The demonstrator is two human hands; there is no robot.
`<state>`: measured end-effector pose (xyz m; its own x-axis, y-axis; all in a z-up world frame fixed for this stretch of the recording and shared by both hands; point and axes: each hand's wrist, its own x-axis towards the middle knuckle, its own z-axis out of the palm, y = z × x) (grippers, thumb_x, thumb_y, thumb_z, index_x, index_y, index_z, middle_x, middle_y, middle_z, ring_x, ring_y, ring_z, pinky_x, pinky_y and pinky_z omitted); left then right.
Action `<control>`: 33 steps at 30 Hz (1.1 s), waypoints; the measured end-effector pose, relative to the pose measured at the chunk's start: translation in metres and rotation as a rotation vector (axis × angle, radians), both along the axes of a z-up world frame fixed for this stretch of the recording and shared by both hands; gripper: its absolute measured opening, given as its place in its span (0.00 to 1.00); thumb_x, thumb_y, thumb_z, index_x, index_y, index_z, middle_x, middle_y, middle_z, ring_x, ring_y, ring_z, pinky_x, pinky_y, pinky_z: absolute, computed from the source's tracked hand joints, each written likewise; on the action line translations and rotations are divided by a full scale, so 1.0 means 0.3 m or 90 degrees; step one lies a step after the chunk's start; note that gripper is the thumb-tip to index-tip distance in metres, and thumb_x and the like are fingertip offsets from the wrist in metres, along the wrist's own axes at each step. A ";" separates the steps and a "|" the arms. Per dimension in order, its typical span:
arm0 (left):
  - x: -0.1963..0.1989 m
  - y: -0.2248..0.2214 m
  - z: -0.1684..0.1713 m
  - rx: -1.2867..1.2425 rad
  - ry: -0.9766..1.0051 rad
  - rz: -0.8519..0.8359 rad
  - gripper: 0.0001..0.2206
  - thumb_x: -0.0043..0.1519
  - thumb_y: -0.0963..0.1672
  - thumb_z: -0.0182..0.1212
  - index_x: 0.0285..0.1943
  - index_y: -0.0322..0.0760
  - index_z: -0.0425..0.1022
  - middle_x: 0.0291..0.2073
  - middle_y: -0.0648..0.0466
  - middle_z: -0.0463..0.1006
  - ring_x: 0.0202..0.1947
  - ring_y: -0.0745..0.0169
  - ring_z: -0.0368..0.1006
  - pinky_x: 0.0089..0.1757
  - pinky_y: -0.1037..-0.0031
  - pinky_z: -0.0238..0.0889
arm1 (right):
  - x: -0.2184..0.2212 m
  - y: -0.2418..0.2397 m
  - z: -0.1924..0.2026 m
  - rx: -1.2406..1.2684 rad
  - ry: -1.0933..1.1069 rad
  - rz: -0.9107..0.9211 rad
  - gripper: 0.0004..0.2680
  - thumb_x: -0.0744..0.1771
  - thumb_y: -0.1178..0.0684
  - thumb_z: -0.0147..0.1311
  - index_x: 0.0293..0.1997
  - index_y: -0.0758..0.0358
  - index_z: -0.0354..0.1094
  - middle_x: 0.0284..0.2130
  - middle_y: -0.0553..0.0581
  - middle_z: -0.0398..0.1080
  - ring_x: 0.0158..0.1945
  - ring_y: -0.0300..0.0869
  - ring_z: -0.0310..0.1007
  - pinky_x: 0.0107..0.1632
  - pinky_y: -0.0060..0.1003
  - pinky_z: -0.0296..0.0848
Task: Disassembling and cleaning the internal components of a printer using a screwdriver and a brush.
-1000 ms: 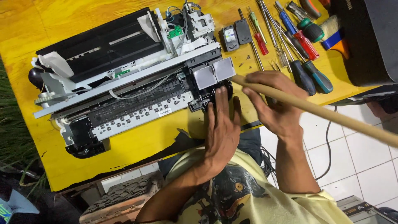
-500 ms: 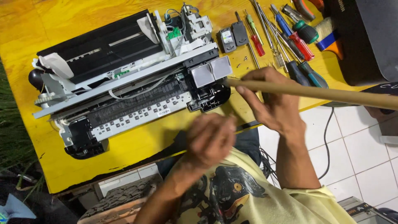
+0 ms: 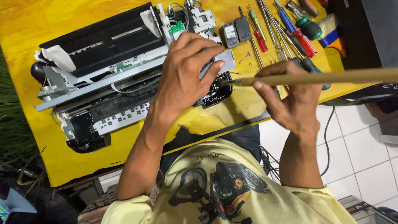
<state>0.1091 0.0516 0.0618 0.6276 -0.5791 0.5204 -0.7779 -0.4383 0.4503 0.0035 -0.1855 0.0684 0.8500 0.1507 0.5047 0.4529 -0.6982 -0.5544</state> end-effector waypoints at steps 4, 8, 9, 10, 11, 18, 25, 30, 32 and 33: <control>0.002 0.001 -0.006 0.008 0.004 0.014 0.14 0.64 0.45 0.71 0.55 0.33 0.81 0.47 0.46 0.83 0.48 0.51 0.70 0.47 0.61 0.66 | 0.037 0.041 0.002 0.049 0.003 0.004 0.07 0.71 0.57 0.61 0.46 0.72 0.70 0.38 0.62 0.75 0.39 0.47 0.77 0.39 0.37 0.76; 0.013 0.016 -0.023 -0.003 0.004 0.008 0.17 0.67 0.50 0.61 0.55 0.34 0.81 0.46 0.46 0.84 0.47 0.51 0.70 0.44 0.62 0.65 | 0.012 0.029 0.038 0.059 0.088 0.071 0.06 0.70 0.58 0.59 0.44 0.71 0.68 0.35 0.62 0.74 0.34 0.44 0.73 0.34 0.35 0.71; 0.014 0.019 -0.031 -0.009 0.006 -0.004 0.22 0.69 0.54 0.52 0.55 0.33 0.81 0.46 0.45 0.84 0.46 0.50 0.71 0.43 0.62 0.65 | -0.004 0.013 0.049 0.075 0.078 0.095 0.05 0.70 0.59 0.58 0.44 0.72 0.69 0.35 0.63 0.73 0.33 0.45 0.73 0.35 0.35 0.72; 0.011 0.026 -0.033 -0.007 0.008 -0.003 0.22 0.69 0.54 0.52 0.55 0.33 0.81 0.46 0.45 0.84 0.46 0.50 0.71 0.43 0.62 0.65 | -0.018 -0.002 0.038 0.077 0.080 0.096 0.05 0.70 0.59 0.58 0.44 0.72 0.69 0.35 0.63 0.73 0.33 0.45 0.73 0.35 0.35 0.72; 0.014 0.029 -0.034 -0.035 0.058 -0.030 0.16 0.67 0.49 0.60 0.56 0.33 0.79 0.47 0.45 0.83 0.47 0.50 0.72 0.45 0.62 0.66 | -0.028 -0.019 0.031 0.082 0.005 0.083 0.05 0.70 0.60 0.57 0.38 0.72 0.69 0.34 0.64 0.73 0.33 0.48 0.75 0.33 0.35 0.72; 0.014 0.093 0.053 -0.141 0.165 -0.071 0.16 0.71 0.47 0.57 0.55 0.27 0.78 0.47 0.43 0.83 0.49 0.45 0.78 0.52 0.59 0.65 | 0.017 0.182 0.057 0.089 0.039 0.080 0.05 0.70 0.58 0.60 0.47 0.69 0.72 0.42 0.64 0.77 0.46 0.50 0.80 0.51 0.38 0.77; 0.008 0.110 0.022 -0.138 0.198 -0.090 0.16 0.71 0.48 0.57 0.57 0.29 0.77 0.50 0.42 0.82 0.51 0.46 0.78 0.50 0.61 0.70 | 0.010 0.091 0.016 0.105 0.053 0.148 0.05 0.69 0.58 0.55 0.41 0.72 0.67 0.31 0.63 0.72 0.29 0.44 0.72 0.28 0.32 0.70; 0.010 0.106 0.021 -0.145 0.227 -0.110 0.14 0.71 0.46 0.58 0.58 0.30 0.76 0.51 0.42 0.82 0.53 0.46 0.78 0.52 0.62 0.70 | 0.049 0.139 0.017 0.126 0.039 0.106 0.08 0.70 0.58 0.60 0.47 0.75 0.69 0.39 0.66 0.74 0.37 0.48 0.77 0.38 0.36 0.77; 0.009 0.109 0.025 -0.137 0.222 -0.105 0.14 0.71 0.46 0.58 0.58 0.31 0.76 0.51 0.43 0.82 0.52 0.47 0.77 0.51 0.62 0.69 | 0.051 0.149 -0.003 0.080 0.036 0.111 0.07 0.70 0.58 0.59 0.46 0.73 0.67 0.38 0.65 0.73 0.36 0.47 0.75 0.36 0.36 0.75; 0.009 0.111 0.026 -0.131 0.216 -0.100 0.14 0.70 0.46 0.59 0.58 0.32 0.76 0.51 0.44 0.82 0.51 0.48 0.77 0.49 0.63 0.69 | 0.054 0.155 -0.012 0.033 0.033 0.118 0.06 0.71 0.58 0.58 0.45 0.71 0.65 0.36 0.64 0.71 0.34 0.46 0.73 0.34 0.37 0.73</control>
